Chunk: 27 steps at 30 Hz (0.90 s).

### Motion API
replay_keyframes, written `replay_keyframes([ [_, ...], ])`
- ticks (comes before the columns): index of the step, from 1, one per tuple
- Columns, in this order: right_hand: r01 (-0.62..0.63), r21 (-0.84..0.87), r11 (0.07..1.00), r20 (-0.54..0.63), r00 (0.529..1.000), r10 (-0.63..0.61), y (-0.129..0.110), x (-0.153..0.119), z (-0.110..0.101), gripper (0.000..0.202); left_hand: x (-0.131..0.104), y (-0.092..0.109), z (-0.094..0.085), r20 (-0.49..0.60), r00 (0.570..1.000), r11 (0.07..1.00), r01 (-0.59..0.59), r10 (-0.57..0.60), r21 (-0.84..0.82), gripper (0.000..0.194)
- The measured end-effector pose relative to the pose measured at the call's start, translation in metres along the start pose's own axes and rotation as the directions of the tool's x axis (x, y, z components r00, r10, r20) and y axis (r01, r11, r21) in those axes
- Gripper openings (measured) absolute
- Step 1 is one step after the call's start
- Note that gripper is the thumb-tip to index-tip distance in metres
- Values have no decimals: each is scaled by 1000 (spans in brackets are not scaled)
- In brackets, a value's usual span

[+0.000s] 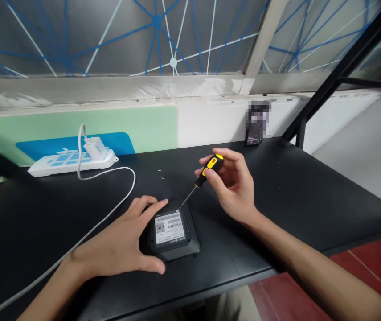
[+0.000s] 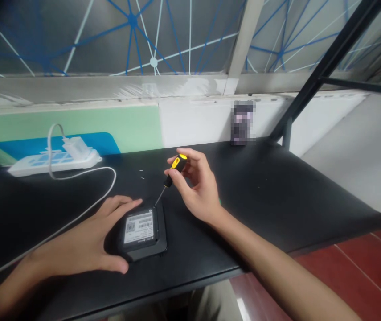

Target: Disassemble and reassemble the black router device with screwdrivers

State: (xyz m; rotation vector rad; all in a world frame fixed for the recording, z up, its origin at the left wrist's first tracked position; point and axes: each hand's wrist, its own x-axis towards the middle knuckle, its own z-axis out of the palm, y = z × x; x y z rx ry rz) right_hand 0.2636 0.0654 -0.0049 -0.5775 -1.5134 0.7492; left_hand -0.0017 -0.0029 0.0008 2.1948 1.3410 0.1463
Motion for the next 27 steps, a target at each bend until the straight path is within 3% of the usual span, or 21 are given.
replay_keyframes([
  [21,89,-90,992,-54,994,-94,6,3,-6,41,-2,-2,3,-15,1000,1000,-5,5,2,110],
  [27,39,-108,993,-93,994,-49,5,3,-7,40,-3,-4,3,-36,999,999,-31,32,14,108],
])
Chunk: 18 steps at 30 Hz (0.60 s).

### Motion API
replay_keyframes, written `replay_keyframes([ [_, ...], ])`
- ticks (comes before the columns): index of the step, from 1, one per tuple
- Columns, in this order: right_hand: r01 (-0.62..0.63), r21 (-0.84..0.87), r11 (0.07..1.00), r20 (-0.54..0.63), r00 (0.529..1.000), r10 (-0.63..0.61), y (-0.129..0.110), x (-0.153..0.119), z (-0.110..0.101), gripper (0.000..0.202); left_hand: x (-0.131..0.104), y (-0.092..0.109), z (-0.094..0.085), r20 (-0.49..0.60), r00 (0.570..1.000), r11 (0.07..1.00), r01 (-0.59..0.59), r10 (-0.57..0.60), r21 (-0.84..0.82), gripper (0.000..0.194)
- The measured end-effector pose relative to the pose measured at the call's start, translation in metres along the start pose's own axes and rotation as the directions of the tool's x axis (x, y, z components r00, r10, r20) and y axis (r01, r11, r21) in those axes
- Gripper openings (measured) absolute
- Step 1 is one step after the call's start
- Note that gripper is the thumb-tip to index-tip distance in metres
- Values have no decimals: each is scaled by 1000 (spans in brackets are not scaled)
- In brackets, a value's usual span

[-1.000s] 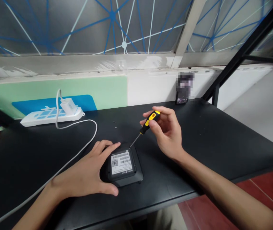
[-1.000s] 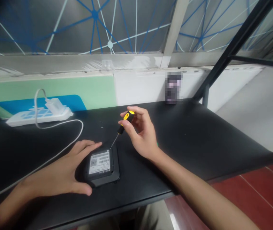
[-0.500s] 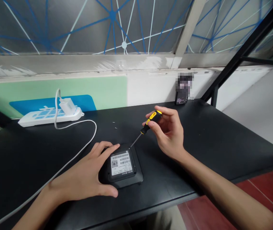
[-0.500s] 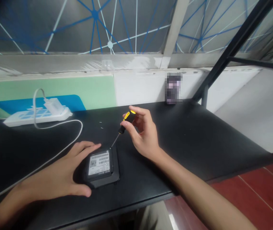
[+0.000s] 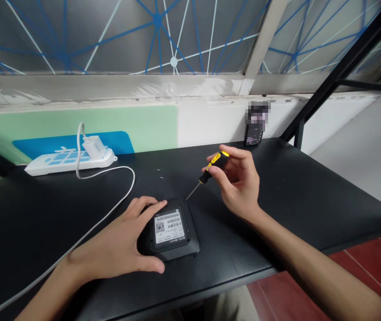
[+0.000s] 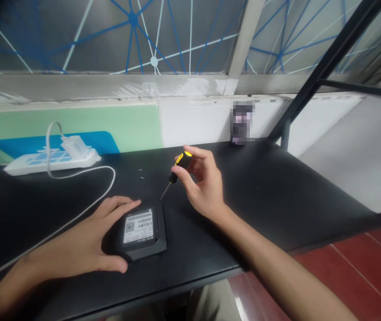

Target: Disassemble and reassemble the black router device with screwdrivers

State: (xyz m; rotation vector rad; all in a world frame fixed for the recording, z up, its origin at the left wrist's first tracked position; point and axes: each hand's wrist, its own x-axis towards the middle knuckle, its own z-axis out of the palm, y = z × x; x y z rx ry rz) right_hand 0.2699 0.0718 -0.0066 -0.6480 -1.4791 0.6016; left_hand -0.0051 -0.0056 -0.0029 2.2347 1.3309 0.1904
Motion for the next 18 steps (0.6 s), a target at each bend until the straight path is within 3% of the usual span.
replay_keyframes([
  [7,-11,-1,1000,-59,998,11,2,1,4,33,-2,0,-1,-7,1000,1000,-7,7,23,105],
  [18,-146,-12,989,74,986,147,24,-6,17,37,-7,1,-3,-6,1000,999,-3,4,52,117],
])
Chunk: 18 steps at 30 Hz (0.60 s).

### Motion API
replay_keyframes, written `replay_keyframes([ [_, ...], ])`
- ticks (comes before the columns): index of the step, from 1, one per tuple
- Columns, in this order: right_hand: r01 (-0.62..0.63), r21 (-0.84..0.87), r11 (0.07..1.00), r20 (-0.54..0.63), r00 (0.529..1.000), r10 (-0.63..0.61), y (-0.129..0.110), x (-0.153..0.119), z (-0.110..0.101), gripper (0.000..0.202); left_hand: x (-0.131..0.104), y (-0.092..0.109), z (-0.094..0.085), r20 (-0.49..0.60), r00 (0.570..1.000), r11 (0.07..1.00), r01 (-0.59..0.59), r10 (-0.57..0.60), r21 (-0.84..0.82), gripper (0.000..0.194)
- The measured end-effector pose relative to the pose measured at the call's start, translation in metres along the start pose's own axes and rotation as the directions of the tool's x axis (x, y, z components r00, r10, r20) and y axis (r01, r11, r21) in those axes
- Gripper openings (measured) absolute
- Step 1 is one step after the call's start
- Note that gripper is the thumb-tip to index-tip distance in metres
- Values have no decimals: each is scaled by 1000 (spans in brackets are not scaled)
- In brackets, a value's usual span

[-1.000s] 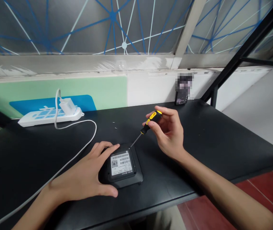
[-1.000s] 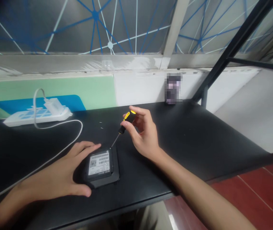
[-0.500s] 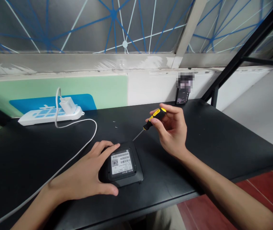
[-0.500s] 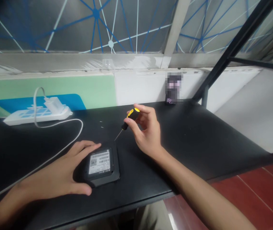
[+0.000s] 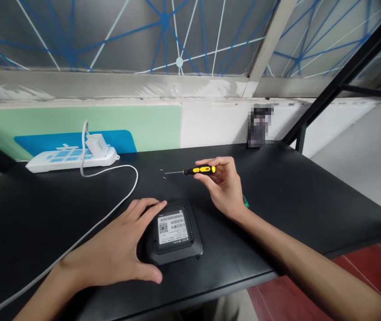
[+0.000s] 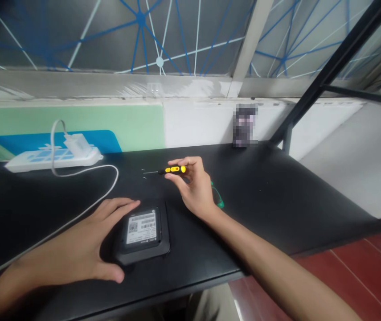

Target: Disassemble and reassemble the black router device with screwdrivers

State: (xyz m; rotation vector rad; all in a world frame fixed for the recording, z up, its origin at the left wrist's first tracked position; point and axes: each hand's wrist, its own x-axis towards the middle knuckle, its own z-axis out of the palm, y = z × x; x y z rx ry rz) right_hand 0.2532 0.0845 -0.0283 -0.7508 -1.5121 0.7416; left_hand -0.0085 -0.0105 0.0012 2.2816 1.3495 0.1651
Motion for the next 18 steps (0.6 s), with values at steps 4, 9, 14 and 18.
replay_keyframes([
  [4,-23,3,1000,43,999,22,6,0,3,36,0,1,0,-36,999,1000,-23,23,8,114],
  [9,-34,-16,999,42,999,35,10,1,4,36,0,1,0,-47,999,1000,-24,25,11,113],
  [14,-38,-22,999,38,999,38,10,1,3,36,1,1,1,-53,998,1000,-27,28,9,113],
  [18,-48,-8,999,17,999,48,7,1,3,37,0,1,0,-46,999,1000,-21,21,7,111],
])
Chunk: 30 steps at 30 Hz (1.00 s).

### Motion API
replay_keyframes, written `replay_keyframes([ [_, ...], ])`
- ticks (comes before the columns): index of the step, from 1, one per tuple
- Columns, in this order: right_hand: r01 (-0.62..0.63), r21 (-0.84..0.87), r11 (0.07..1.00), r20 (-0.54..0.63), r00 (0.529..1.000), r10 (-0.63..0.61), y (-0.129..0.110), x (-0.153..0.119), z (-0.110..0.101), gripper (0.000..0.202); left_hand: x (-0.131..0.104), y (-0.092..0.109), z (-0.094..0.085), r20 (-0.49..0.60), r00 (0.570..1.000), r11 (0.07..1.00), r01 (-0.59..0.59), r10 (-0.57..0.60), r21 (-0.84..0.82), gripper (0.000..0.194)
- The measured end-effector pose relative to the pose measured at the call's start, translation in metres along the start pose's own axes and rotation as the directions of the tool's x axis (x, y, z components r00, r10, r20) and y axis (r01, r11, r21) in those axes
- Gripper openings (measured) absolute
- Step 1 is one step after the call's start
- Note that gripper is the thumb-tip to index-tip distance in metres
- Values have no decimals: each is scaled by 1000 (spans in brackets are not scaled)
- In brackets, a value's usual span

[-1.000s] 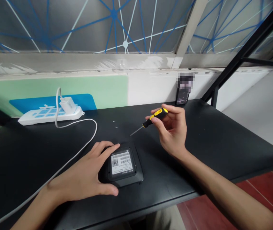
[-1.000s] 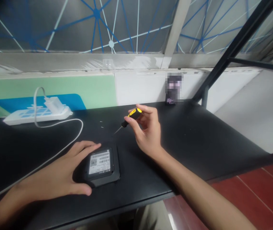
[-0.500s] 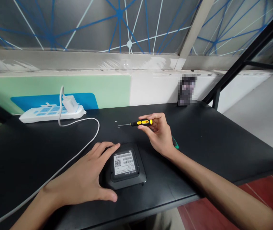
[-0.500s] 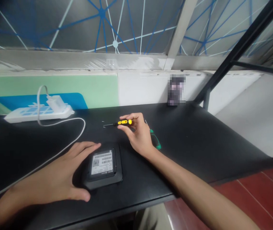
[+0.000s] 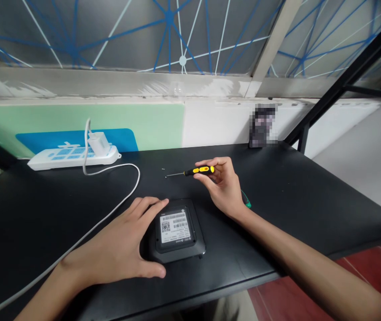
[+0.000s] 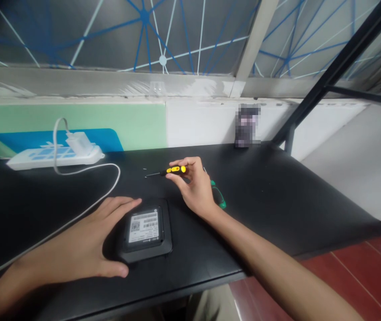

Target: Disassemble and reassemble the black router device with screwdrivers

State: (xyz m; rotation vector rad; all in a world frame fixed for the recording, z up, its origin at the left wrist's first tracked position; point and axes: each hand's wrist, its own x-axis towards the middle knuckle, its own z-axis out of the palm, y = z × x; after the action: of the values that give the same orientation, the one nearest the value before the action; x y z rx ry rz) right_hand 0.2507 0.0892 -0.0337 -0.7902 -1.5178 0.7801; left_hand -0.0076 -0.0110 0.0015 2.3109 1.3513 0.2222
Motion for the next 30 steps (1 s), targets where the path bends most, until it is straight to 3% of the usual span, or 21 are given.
replay_keyframes([
  [5,16,86,996,-94,996,-8,-7,6,-6,36,0,-2,-1,-27,1000,1000,6,-6,5,106],
  [10,-84,153,985,-140,984,106,-9,15,-20,35,3,-5,-2,-56,998,998,28,-25,50,99],
  [19,-282,352,893,-39,948,315,-18,15,-23,39,5,-13,-3,-110,993,997,46,-39,65,91],
  [30,-321,357,877,22,942,335,-20,12,-22,37,4,-13,-4,-103,993,994,58,-49,92,90],
])
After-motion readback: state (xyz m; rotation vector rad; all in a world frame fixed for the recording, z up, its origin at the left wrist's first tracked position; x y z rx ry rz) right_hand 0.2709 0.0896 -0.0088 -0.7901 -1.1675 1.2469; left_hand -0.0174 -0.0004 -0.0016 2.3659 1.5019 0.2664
